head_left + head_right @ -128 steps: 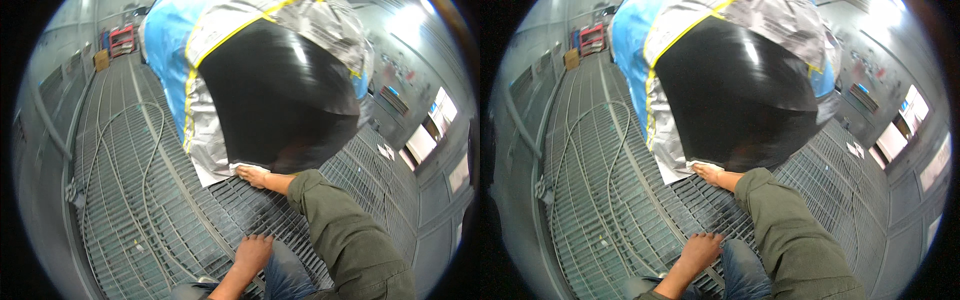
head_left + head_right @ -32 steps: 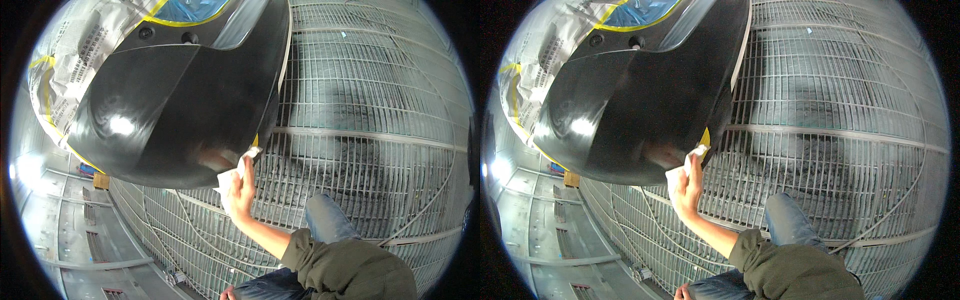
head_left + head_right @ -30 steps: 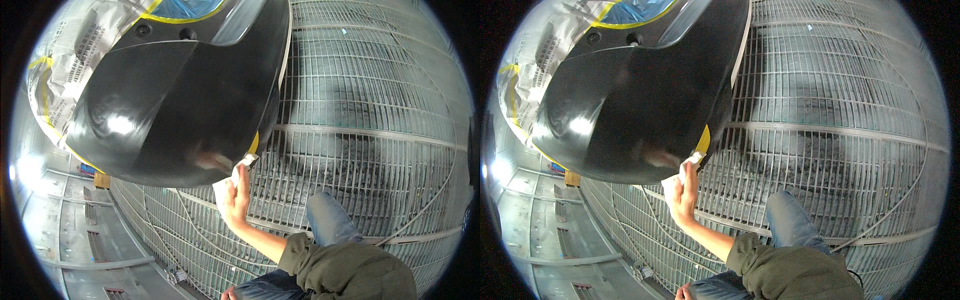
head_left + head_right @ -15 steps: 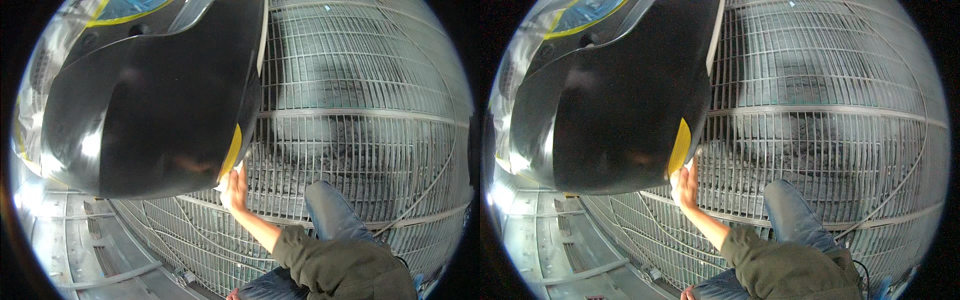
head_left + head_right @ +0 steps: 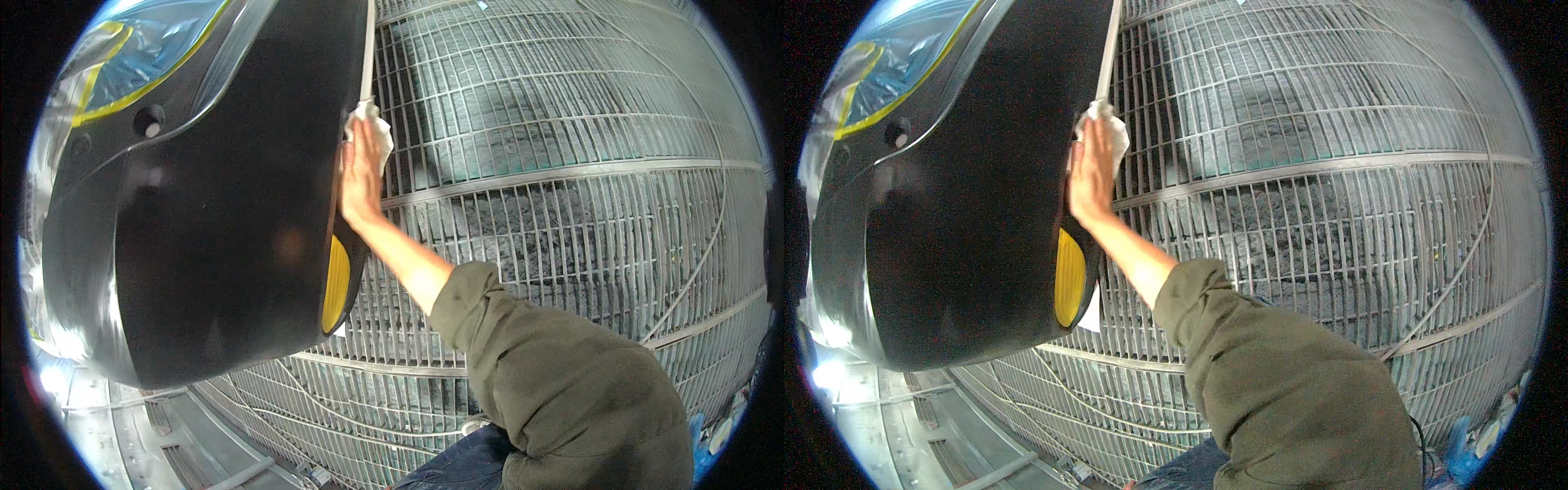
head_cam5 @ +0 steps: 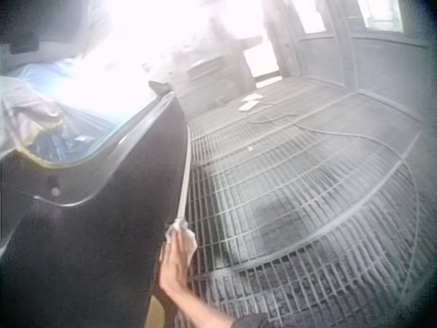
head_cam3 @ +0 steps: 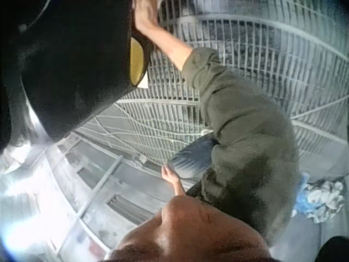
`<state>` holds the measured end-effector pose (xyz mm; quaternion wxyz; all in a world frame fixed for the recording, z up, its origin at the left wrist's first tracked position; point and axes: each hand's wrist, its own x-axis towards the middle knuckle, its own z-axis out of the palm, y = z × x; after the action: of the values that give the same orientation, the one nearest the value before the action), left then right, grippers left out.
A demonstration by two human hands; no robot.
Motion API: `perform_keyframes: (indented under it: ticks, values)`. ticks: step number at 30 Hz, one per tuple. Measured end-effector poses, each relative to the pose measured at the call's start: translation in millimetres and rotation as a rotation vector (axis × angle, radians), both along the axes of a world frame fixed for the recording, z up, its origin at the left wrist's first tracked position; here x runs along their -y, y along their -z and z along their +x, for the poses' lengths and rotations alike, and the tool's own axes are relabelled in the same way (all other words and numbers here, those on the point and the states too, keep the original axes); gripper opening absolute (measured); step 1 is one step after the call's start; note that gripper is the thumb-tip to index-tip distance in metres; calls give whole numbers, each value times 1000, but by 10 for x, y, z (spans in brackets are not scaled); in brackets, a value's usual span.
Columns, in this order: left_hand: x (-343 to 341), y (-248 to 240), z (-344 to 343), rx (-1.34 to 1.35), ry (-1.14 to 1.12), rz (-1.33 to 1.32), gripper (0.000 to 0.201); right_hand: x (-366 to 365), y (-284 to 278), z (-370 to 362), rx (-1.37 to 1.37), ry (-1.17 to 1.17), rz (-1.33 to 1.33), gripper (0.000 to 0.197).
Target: The person wipes the surface of a black car bumper with a white cloth. The bumper is partially covered with newspaper and blue plastic sheeting. The person moves around the bumper, wiping different sections, then walks out of the spray booth into the garage area.
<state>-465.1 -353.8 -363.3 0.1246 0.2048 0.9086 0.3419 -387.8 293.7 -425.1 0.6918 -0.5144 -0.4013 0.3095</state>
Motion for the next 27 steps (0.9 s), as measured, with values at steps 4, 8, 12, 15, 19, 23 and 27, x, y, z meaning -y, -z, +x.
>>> perform_keyframes:
  ticks: [4,8,12,15,19,23,27]
  values:
    - [-45,57,-109,-26,34,-70,26,601,-64,-230,-186,-111,83,53]
    - [-73,131,-208,4,48,-49,28,1351,240,-357,41,-227,274,57]
    - [-90,177,-233,27,39,-48,30,806,403,-138,372,-65,432,57]
    - [-102,76,-133,58,-32,-56,31,308,269,-15,295,-103,254,60]
    - [31,150,-176,101,-44,-32,30,-615,83,379,42,-58,230,53]
    - [190,132,-207,54,-50,-23,28,-296,-130,217,-260,-148,56,48]
    - [-118,-9,-63,18,0,-48,26,563,325,-103,124,-10,331,40]
